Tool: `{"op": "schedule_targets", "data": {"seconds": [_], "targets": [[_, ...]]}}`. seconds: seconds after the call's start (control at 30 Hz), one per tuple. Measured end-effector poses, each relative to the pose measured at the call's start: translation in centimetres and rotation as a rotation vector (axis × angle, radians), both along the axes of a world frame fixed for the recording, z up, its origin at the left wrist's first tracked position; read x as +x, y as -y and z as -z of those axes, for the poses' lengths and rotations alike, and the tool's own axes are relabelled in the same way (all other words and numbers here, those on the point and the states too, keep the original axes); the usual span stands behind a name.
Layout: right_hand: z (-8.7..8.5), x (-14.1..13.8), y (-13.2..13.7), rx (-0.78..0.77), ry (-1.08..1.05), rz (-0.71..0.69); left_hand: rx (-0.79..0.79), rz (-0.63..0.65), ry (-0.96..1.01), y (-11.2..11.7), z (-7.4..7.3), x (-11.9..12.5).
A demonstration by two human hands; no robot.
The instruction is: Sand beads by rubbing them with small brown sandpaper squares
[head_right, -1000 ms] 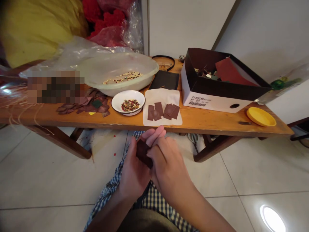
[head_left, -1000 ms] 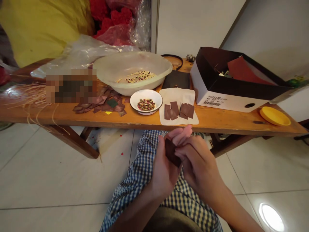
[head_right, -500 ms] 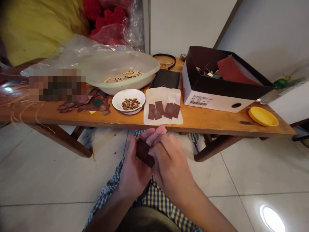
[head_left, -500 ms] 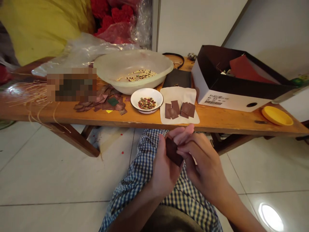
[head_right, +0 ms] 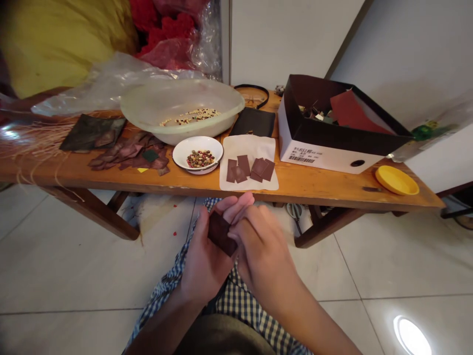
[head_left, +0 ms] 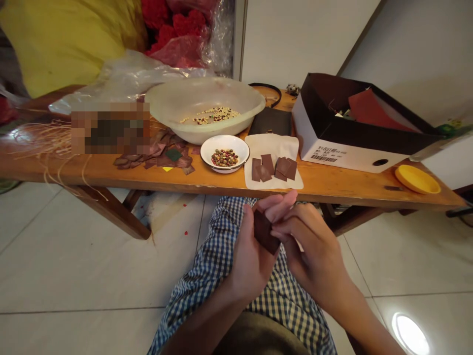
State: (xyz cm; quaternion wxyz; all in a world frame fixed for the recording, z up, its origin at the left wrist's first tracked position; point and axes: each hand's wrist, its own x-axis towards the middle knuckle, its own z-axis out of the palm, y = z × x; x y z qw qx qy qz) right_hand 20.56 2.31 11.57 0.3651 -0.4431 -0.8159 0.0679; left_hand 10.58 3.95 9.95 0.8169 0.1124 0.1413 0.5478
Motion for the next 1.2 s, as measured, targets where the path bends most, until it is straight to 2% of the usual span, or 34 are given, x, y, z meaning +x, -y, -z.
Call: {"op": "schedule_targets", "data": {"seconds": [0.37, 0.53, 0.77, 0.93, 1.2], "targets": [[-0.08, -0.26, 0.63, -0.019, 0.006, -0.012, 0.039, -0.007, -0.041, 0.26, -0.10, -0.02], [0.22, -0.07, 0.65, -0.012, 0.002, 0.044, 0.058, -0.015, -0.042, 0.25, 0.20, 0.06], [0.39, -0.48, 0.41, -0.003, -0.019, 0.041, 0.112, -0.032, -0.067, 0.20, 0.06, 0.01], [0.59, -0.36, 0.27, 0.003, -0.019, 0.040, 0.078, -0.014, -0.078, 0.19, -0.22, 0.00], [0.80, -0.13, 0.32, 0.016, -0.032, 0.062, 0.077, -0.003, -0.087, 0.00, 0.35, 0.04]]}}
